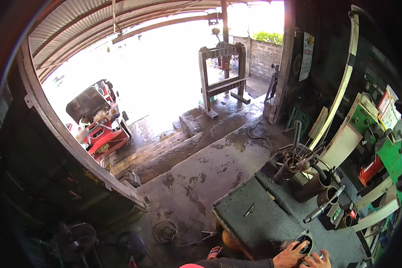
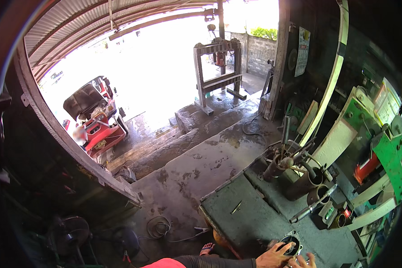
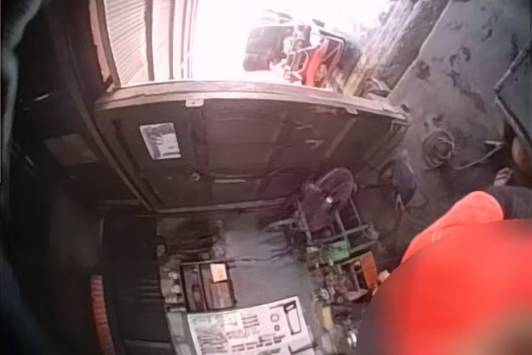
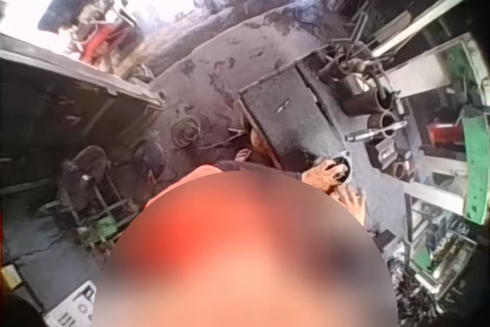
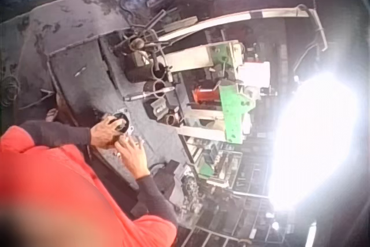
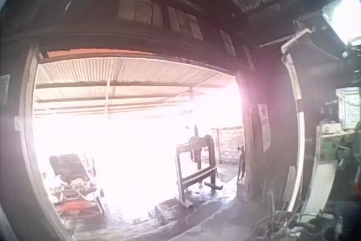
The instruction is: The person disassembles a cylindrical mechanical component on a workbench using wrenches and a screwdriver. They remove bolts and internal parts, then use a hammer to tap the component while seated on the bench.
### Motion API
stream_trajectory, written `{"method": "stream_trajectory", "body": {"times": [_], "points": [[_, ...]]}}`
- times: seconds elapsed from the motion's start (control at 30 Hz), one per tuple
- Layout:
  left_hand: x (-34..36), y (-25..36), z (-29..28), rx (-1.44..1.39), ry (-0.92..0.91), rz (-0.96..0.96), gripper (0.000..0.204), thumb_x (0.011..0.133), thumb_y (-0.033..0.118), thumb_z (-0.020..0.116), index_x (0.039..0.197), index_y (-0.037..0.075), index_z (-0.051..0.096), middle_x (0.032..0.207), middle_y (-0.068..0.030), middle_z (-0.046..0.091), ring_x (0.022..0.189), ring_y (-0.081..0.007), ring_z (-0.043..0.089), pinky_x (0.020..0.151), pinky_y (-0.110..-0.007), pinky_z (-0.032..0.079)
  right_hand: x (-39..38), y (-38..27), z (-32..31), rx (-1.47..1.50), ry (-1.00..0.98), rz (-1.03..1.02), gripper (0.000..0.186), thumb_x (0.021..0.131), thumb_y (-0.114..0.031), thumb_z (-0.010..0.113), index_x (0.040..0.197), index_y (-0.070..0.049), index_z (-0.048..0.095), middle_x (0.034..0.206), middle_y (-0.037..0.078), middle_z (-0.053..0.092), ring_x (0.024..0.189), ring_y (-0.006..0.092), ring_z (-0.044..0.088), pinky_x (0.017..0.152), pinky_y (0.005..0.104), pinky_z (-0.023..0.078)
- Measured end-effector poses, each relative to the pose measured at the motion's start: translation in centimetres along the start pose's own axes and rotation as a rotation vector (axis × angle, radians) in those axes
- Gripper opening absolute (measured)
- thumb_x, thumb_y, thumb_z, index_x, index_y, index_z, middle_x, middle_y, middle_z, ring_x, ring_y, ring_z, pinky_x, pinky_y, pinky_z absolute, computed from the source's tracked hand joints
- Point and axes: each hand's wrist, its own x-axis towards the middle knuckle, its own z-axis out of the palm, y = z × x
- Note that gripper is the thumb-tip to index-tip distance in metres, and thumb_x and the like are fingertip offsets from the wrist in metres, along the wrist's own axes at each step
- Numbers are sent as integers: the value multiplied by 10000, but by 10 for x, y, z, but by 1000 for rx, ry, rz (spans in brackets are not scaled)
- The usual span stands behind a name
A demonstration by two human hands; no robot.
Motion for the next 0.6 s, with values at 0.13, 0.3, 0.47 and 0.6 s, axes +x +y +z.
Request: {"method": "stream_trajectory", "body": {"times": [0.13,0.3,0.47,0.6], "points": [[2,2,0,-9,74,19,259,900,497,683,1068,315,759,1184,83,628,1378,-390,436,1027,-606,386,-33,-53,29,311,590,806,473,907,-91,736,1364,-28,634,1356,225,623,1268,370,593,1128,480,443],[3,2,-2,38,56,35,284,870,508,703,1041,283,738,1211,89,632,1346,-391,468,1024,-606,389,-29,-81,84,1616,863,977,592,904,26,672,1470,57,504,1320,143,616,1117,279,643,954,396,539],[7,6,-8,95,145,35,310,839,510,722,1037,273,737,1208,99,634,1341,-378,470,1003,-598,397,-30,-49,57,1800,731,1018,460,986,-65,609,1435,17,550,1149,124,655,1017,233,654,799,357,567],[7,8,-8,-30,48,-67,287,818,486,735,1013,276,749,1147,98,639,1327,-347,481,984,-581,408,-9,-25,32,1636,352,1040,135,946,17,664,1005,-35,554,852,28,643,677,121,615,598,261,521]]}}
